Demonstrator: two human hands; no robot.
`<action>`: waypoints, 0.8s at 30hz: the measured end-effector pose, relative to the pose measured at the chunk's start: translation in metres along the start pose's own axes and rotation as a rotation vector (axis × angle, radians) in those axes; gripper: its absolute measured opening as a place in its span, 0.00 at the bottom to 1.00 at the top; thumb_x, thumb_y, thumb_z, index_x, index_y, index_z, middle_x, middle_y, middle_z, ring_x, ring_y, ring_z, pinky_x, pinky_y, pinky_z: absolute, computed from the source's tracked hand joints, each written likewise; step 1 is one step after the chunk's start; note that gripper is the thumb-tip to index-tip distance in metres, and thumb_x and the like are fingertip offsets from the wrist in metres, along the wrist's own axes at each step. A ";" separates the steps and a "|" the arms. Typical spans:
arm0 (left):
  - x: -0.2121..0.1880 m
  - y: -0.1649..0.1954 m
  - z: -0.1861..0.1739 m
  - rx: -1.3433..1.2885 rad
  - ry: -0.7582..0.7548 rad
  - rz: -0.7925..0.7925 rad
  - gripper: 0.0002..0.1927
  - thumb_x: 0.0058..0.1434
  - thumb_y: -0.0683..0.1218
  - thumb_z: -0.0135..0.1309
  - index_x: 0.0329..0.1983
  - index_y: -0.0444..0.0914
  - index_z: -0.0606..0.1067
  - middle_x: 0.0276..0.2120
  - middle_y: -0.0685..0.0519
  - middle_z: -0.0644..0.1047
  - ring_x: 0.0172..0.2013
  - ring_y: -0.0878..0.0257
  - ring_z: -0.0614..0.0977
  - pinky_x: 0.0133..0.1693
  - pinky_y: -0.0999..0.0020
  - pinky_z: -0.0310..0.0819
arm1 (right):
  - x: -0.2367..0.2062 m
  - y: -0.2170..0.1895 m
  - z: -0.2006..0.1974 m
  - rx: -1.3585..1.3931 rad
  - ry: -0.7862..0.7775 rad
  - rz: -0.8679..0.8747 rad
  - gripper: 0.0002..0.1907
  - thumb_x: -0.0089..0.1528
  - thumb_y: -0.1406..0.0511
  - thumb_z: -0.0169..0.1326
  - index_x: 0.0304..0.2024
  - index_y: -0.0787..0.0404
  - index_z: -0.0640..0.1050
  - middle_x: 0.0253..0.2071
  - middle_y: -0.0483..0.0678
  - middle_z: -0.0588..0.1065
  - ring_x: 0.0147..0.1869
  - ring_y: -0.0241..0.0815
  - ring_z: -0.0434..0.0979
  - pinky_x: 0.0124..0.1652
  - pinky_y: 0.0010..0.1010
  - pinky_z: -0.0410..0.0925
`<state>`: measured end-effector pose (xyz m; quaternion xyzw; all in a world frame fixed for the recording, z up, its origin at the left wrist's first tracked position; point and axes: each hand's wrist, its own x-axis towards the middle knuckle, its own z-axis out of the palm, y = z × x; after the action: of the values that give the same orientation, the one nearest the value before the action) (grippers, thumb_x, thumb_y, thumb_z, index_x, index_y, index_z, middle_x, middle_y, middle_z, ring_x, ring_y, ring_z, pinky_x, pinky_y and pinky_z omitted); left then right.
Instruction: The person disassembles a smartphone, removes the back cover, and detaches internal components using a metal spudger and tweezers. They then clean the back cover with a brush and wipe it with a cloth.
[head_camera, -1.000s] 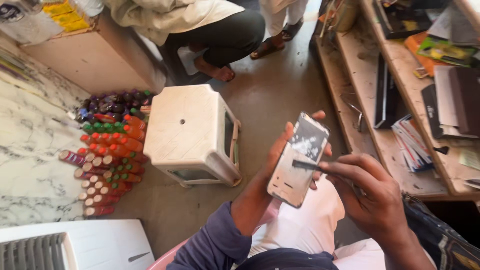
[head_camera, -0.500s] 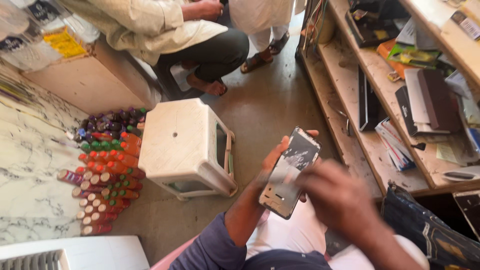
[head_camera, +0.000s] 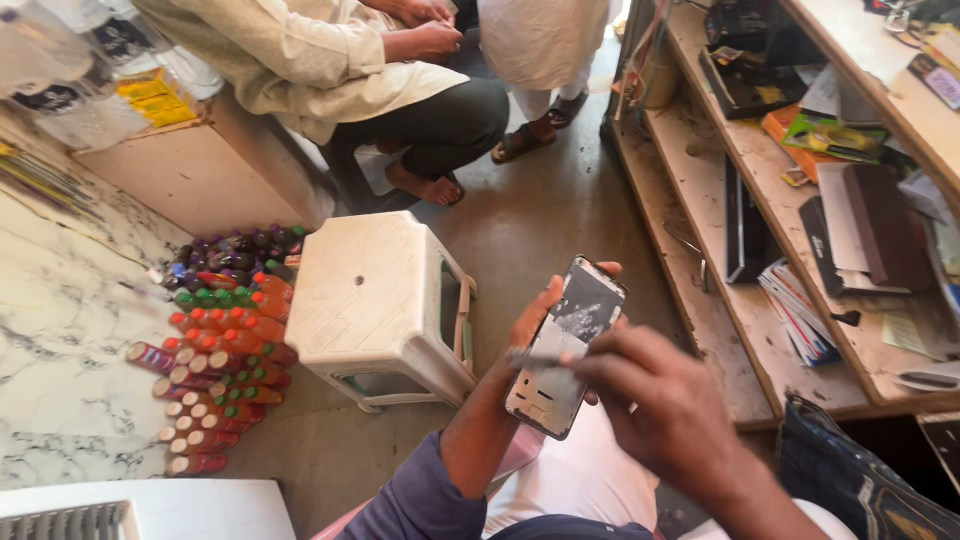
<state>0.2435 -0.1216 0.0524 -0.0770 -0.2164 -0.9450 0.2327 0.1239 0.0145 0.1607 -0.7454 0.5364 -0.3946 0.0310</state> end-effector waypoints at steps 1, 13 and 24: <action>0.001 0.002 -0.002 0.015 0.027 0.002 0.35 0.78 0.63 0.40 0.78 0.38 0.56 0.48 0.38 0.77 0.38 0.56 0.84 0.37 0.66 0.81 | 0.001 0.001 0.001 0.018 -0.037 -0.046 0.10 0.53 0.71 0.61 0.38 0.55 0.83 0.36 0.45 0.77 0.37 0.47 0.81 0.35 0.37 0.73; -0.003 0.005 -0.005 0.034 0.003 -0.005 0.33 0.78 0.63 0.40 0.77 0.40 0.56 0.47 0.43 0.78 0.35 0.56 0.85 0.34 0.63 0.83 | 0.016 -0.002 -0.003 -0.104 -0.086 -0.037 0.12 0.53 0.69 0.59 0.40 0.54 0.83 0.36 0.44 0.77 0.38 0.47 0.80 0.35 0.37 0.72; 0.007 0.004 -0.026 0.081 0.104 -0.002 0.34 0.79 0.63 0.39 0.78 0.37 0.57 0.46 0.36 0.78 0.40 0.56 0.84 0.39 0.67 0.81 | 0.010 0.004 0.001 -0.080 -0.084 -0.164 0.14 0.54 0.70 0.58 0.42 0.55 0.83 0.38 0.45 0.76 0.40 0.46 0.80 0.38 0.35 0.74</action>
<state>0.2377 -0.1390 0.0319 -0.0182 -0.2423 -0.9384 0.2456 0.1226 0.0043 0.1641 -0.8032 0.4872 -0.3427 -0.0089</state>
